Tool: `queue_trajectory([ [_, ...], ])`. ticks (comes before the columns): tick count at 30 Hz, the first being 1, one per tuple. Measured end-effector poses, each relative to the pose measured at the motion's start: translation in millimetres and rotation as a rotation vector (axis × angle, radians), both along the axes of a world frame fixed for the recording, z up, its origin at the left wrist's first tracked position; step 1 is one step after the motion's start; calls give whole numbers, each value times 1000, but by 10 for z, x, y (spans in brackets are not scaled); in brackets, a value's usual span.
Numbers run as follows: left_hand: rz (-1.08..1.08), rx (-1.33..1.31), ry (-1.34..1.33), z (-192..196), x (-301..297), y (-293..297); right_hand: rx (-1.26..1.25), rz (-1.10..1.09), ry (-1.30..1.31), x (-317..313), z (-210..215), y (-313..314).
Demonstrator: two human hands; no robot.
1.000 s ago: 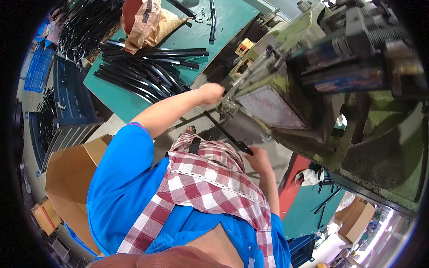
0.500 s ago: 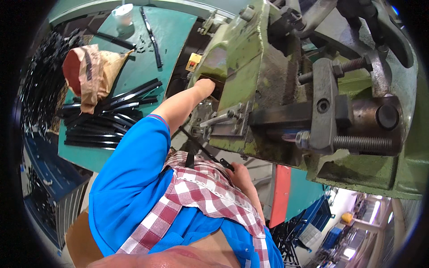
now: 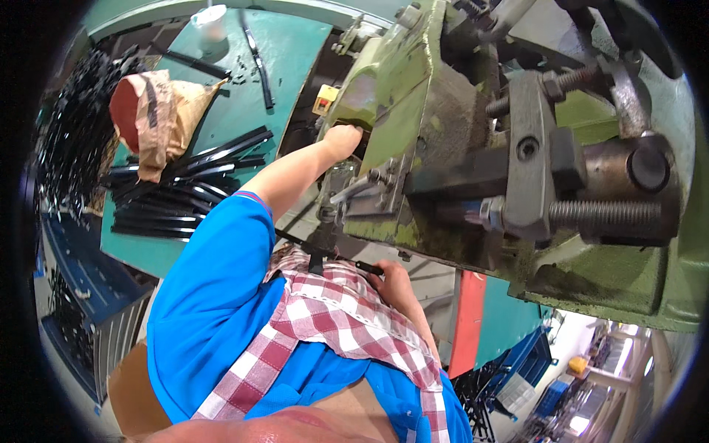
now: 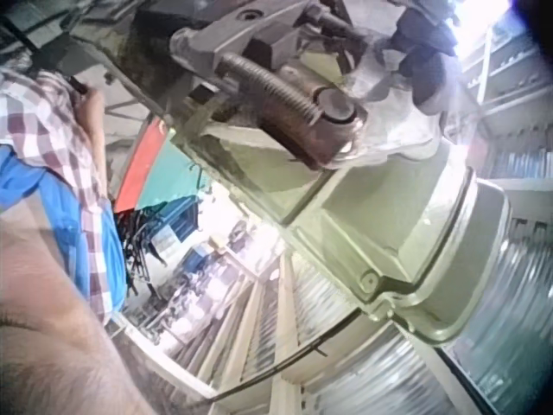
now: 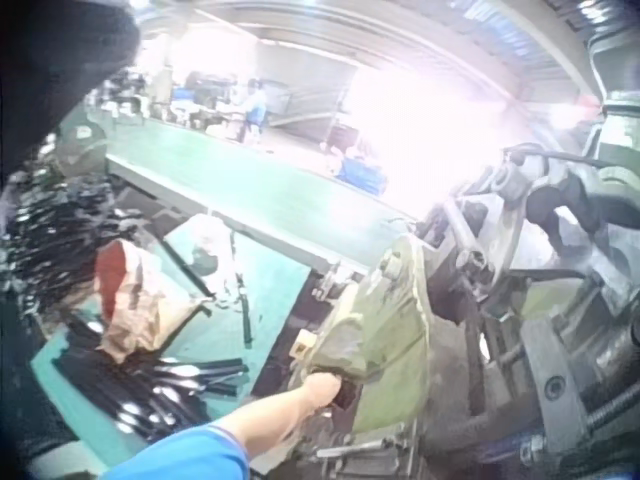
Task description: The person operates a manual metal bending machine, repeatedly inserting black metal rods, bending them, and placing the finished pieces into a cardboard box. The person also briefly wipes the work surface with a cloth.
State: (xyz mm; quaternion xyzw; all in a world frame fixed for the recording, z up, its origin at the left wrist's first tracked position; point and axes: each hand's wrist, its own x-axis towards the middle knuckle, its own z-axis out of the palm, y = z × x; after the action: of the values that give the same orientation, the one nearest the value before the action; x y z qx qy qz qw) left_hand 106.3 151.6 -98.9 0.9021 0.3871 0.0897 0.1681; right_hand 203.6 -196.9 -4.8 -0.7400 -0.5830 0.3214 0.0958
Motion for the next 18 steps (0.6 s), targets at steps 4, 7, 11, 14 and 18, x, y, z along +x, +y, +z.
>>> queue_trajectory([
  [4,31,-274,-249,99,-253,-529,92,107,5,137,6,50],
  [7,31,-521,-432,205,-541,-903,96,142,-19,305,-60,89],
  [11,124,-1034,-645,1024,-947,-1486,204,214,-22,445,-31,128],
  [14,-25,-981,-478,1094,-1004,-1629,185,245,-10,510,34,162],
  [18,49,-923,-489,994,-884,-1798,243,287,42,569,11,157],
])
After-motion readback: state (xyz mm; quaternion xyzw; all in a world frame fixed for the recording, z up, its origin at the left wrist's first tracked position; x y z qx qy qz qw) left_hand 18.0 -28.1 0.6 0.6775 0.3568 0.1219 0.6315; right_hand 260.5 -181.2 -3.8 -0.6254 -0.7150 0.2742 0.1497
